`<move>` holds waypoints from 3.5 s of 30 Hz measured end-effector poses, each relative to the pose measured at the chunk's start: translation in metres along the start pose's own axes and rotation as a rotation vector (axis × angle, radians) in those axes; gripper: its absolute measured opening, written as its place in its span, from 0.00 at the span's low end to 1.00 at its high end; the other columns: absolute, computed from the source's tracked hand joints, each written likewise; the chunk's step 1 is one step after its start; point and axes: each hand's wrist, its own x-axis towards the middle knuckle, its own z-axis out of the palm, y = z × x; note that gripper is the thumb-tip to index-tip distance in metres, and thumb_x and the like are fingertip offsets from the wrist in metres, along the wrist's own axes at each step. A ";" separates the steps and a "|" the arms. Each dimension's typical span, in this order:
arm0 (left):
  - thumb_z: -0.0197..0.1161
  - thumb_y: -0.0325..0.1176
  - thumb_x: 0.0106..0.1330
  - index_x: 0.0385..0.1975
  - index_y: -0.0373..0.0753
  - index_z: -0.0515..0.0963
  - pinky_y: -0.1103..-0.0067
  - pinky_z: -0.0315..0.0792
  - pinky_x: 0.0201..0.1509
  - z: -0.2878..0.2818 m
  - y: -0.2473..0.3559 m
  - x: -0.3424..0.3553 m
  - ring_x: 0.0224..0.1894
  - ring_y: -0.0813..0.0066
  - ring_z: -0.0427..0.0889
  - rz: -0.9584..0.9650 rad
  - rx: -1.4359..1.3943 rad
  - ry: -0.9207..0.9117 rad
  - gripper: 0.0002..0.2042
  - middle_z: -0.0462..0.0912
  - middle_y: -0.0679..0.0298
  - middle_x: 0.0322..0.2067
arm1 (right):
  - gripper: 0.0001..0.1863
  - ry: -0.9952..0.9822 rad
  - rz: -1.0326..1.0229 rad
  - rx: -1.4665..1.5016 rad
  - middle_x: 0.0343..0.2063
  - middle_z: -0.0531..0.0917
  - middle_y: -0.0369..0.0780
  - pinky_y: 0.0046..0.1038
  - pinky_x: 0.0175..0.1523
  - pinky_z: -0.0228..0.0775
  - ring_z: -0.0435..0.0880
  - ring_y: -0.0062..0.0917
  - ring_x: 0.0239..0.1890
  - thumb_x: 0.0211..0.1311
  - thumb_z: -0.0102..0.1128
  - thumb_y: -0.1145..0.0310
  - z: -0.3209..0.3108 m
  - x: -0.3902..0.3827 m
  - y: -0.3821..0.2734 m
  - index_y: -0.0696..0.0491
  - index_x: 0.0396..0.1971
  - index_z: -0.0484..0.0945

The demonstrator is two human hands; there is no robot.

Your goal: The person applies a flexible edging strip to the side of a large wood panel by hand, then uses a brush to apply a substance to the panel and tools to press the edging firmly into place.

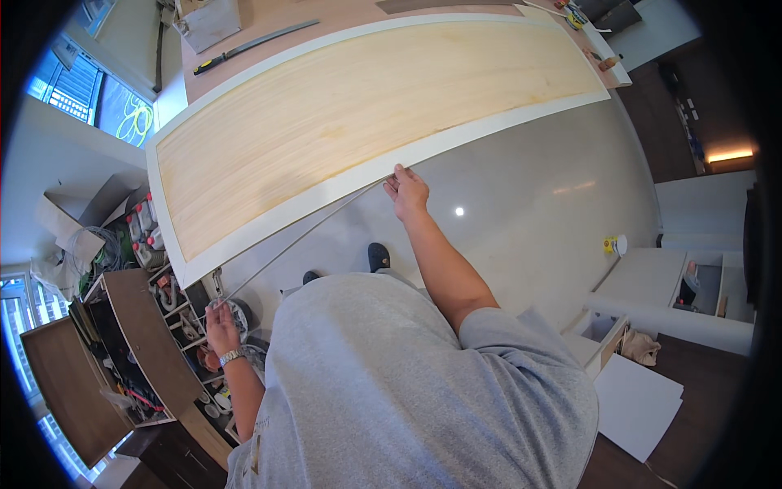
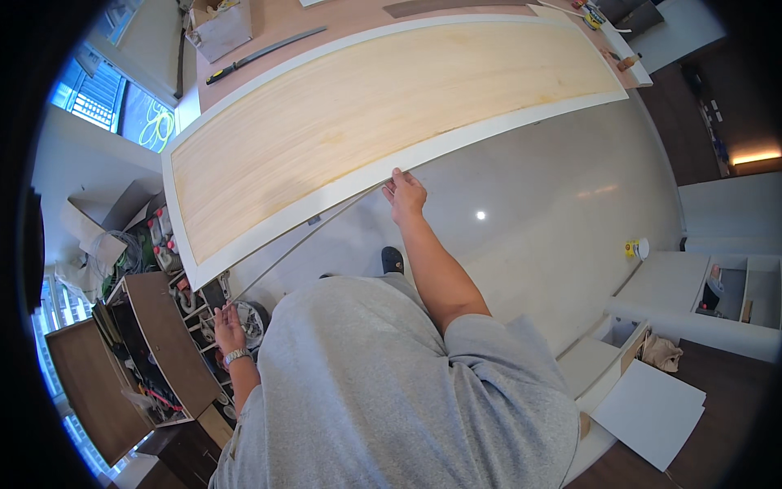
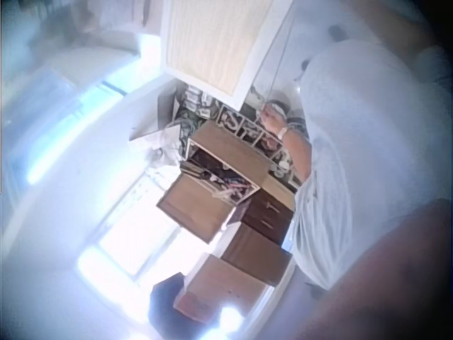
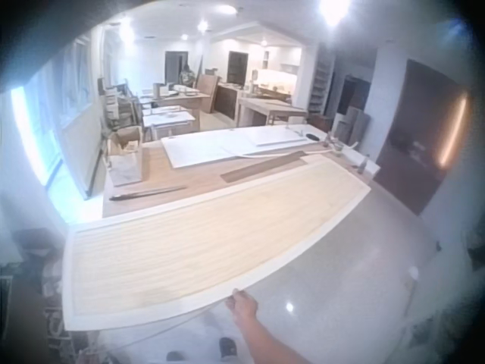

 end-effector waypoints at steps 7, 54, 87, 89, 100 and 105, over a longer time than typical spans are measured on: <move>0.53 0.31 0.64 0.43 0.27 0.65 0.74 0.74 0.49 0.014 0.007 -0.002 0.46 0.62 0.74 -0.013 0.011 0.033 0.14 0.72 0.52 0.42 | 0.14 0.058 -0.003 0.059 0.33 0.74 0.36 0.29 0.44 0.70 0.74 0.24 0.36 0.61 0.53 0.62 -0.006 0.007 -0.011 0.56 0.41 0.70; 0.56 0.30 0.62 0.41 0.32 0.67 0.72 0.75 0.45 0.047 0.029 -0.048 0.42 0.61 0.77 0.088 -0.001 0.077 0.11 0.75 0.56 0.34 | 0.09 -0.187 0.043 -0.123 0.27 0.77 0.37 0.23 0.37 0.73 0.76 0.20 0.29 0.57 0.57 0.68 0.019 -0.023 0.049 0.57 0.33 0.73; 0.55 0.29 0.62 0.31 0.38 0.66 0.74 0.76 0.42 0.034 0.013 -0.067 0.37 0.69 0.78 0.064 -0.034 0.053 0.05 0.75 0.63 0.30 | 0.55 -1.153 -1.253 -1.972 0.63 0.52 0.42 0.58 0.61 0.41 0.48 0.38 0.65 0.33 0.71 0.51 0.210 -0.201 0.211 0.52 0.62 0.50; 0.55 0.29 0.63 0.32 0.38 0.66 0.73 0.75 0.43 0.036 0.015 -0.067 0.38 0.69 0.78 0.062 0.000 0.050 0.05 0.75 0.63 0.31 | 0.54 -1.136 -1.246 -1.956 0.63 0.52 0.42 0.57 0.61 0.41 0.49 0.39 0.65 0.34 0.71 0.51 0.209 -0.199 0.215 0.52 0.62 0.50; 0.55 0.30 0.63 0.32 0.37 0.67 0.73 0.73 0.46 0.019 0.013 -0.038 0.40 0.66 0.78 0.008 0.049 -0.085 0.05 0.77 0.60 0.32 | 0.47 -0.966 -1.429 -1.951 0.63 0.53 0.42 0.61 0.60 0.40 0.54 0.38 0.63 0.40 0.67 0.57 0.209 -0.195 0.217 0.50 0.62 0.52; 0.55 0.30 0.63 0.31 0.37 0.68 0.73 0.74 0.46 0.026 0.020 -0.025 0.39 0.67 0.79 -0.025 0.060 -0.127 0.05 0.77 0.60 0.31 | 0.32 -1.111 -1.109 -1.271 0.54 0.67 0.43 0.35 0.55 0.62 0.69 0.33 0.53 0.44 0.67 0.61 0.194 -0.192 0.169 0.55 0.51 0.68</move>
